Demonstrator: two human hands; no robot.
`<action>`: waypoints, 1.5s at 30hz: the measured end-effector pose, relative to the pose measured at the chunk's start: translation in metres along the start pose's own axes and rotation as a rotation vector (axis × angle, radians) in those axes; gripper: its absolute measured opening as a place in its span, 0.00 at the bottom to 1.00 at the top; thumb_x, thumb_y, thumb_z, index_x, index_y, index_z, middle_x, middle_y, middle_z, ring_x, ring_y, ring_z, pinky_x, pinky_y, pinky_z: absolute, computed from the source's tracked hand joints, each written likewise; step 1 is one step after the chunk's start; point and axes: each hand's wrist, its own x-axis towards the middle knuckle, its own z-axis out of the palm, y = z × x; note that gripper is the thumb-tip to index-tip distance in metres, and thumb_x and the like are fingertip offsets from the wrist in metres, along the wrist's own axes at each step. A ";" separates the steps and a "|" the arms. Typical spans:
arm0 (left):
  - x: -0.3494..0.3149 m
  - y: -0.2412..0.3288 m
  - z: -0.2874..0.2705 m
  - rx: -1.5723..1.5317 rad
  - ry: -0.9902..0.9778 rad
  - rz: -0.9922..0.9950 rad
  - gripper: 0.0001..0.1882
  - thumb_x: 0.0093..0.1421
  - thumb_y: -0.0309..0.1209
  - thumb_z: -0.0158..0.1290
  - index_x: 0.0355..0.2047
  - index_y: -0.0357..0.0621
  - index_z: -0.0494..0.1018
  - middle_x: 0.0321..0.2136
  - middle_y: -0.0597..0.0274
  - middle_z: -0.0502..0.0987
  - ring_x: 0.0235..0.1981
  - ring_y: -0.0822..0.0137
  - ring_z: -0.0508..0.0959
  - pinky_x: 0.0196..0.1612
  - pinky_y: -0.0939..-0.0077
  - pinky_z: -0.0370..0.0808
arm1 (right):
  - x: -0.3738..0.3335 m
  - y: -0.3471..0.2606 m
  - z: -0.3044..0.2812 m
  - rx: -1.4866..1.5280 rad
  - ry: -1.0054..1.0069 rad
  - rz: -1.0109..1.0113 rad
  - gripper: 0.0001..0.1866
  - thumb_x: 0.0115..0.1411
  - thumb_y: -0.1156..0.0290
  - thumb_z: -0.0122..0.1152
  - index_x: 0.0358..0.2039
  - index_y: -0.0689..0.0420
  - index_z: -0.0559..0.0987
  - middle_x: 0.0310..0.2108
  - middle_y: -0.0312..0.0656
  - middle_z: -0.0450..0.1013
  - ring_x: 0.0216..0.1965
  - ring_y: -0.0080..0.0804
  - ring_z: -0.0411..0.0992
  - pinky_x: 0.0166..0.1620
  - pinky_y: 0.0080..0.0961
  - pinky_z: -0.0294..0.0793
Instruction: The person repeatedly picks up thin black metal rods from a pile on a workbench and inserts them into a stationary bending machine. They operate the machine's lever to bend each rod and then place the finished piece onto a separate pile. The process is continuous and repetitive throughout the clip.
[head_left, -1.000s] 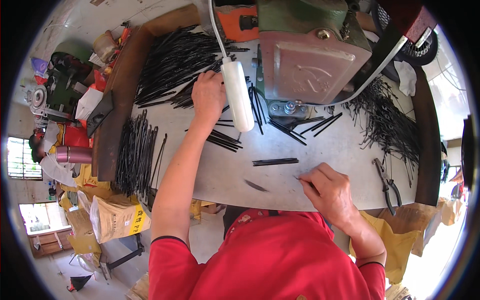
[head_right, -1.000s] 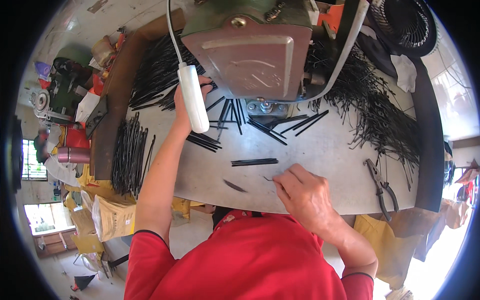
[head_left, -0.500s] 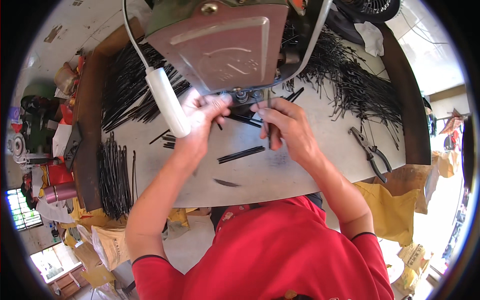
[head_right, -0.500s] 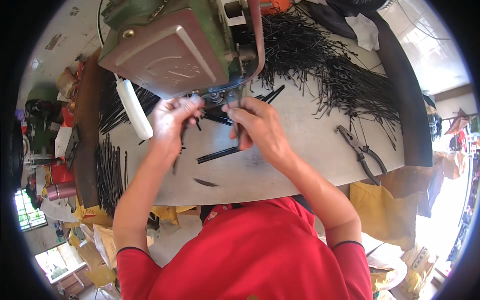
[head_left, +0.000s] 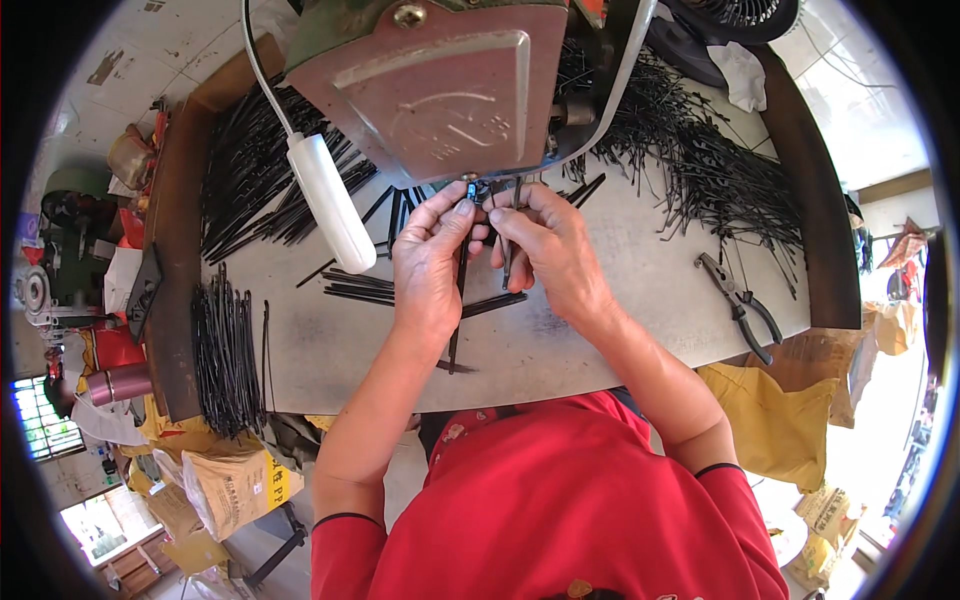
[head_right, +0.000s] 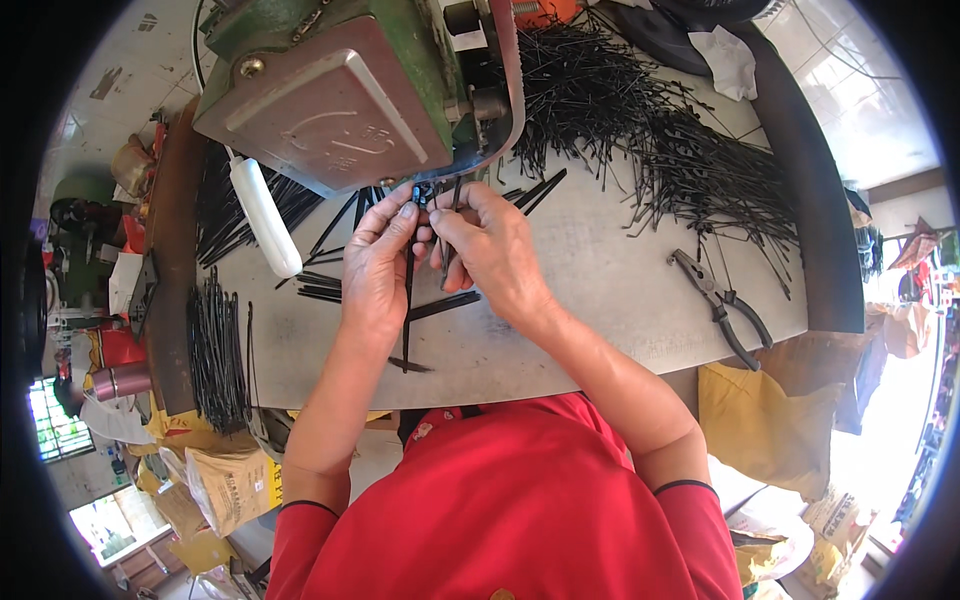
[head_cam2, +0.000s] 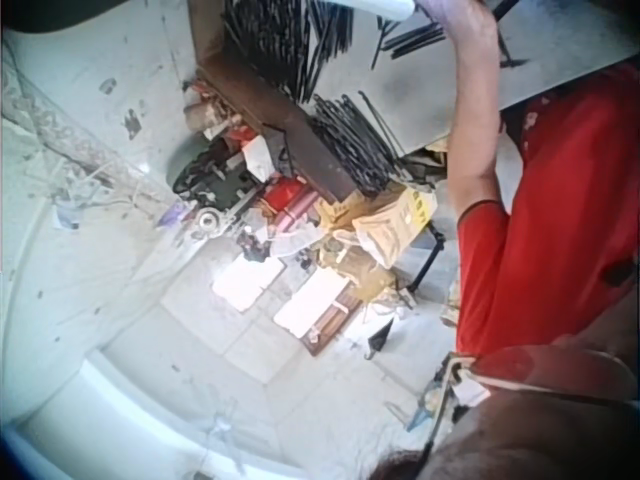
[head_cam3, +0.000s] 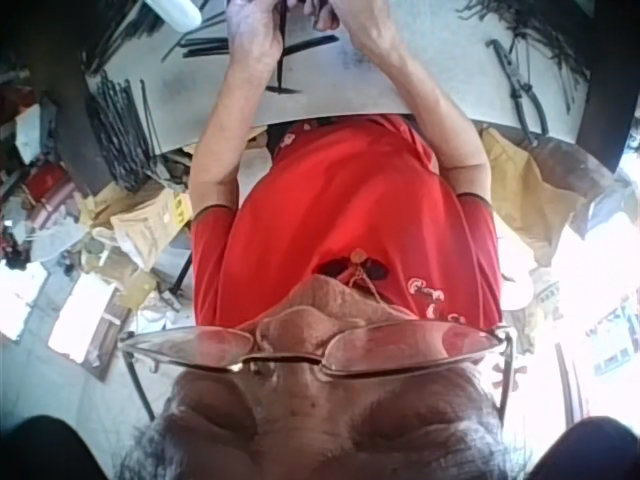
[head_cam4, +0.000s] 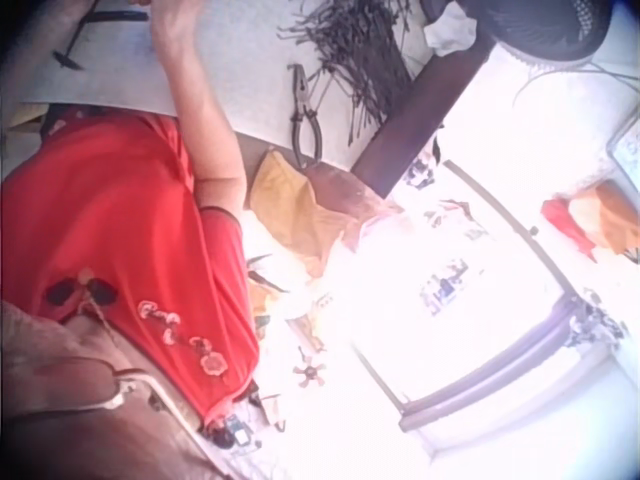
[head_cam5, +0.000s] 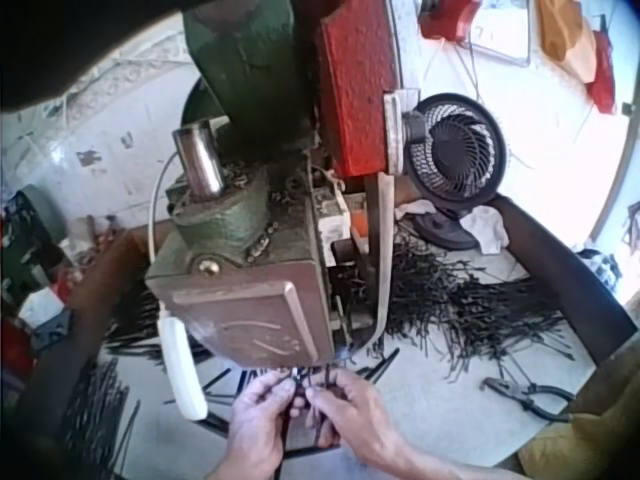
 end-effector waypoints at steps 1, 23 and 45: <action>-0.001 0.001 0.001 0.001 0.000 0.001 0.16 0.60 0.25 0.53 0.48 0.34 0.69 0.32 0.64 0.77 0.29 0.78 0.75 0.30 0.87 0.71 | 0.000 0.001 0.000 -0.009 0.001 -0.005 0.11 0.60 0.69 0.52 0.37 0.64 0.72 0.19 0.39 0.71 0.10 0.19 0.64 0.13 0.15 0.59; -0.004 0.000 0.005 -0.018 -0.003 0.029 0.15 0.61 0.25 0.53 0.48 0.32 0.70 0.31 0.63 0.76 0.28 0.78 0.73 0.31 0.86 0.72 | 0.000 0.003 0.003 -0.047 0.008 -0.025 0.13 0.61 0.67 0.52 0.39 0.64 0.73 0.19 0.37 0.70 0.11 0.17 0.63 0.14 0.13 0.58; -0.042 0.011 -0.007 0.114 -0.139 -0.233 0.15 0.62 0.30 0.52 0.47 0.38 0.64 0.33 0.60 0.75 0.32 0.70 0.77 0.36 0.74 0.78 | 0.008 -0.006 -0.009 -0.117 -0.052 -0.003 0.13 0.58 0.71 0.57 0.38 0.68 0.70 0.26 0.43 0.72 0.19 0.25 0.74 0.22 0.18 0.73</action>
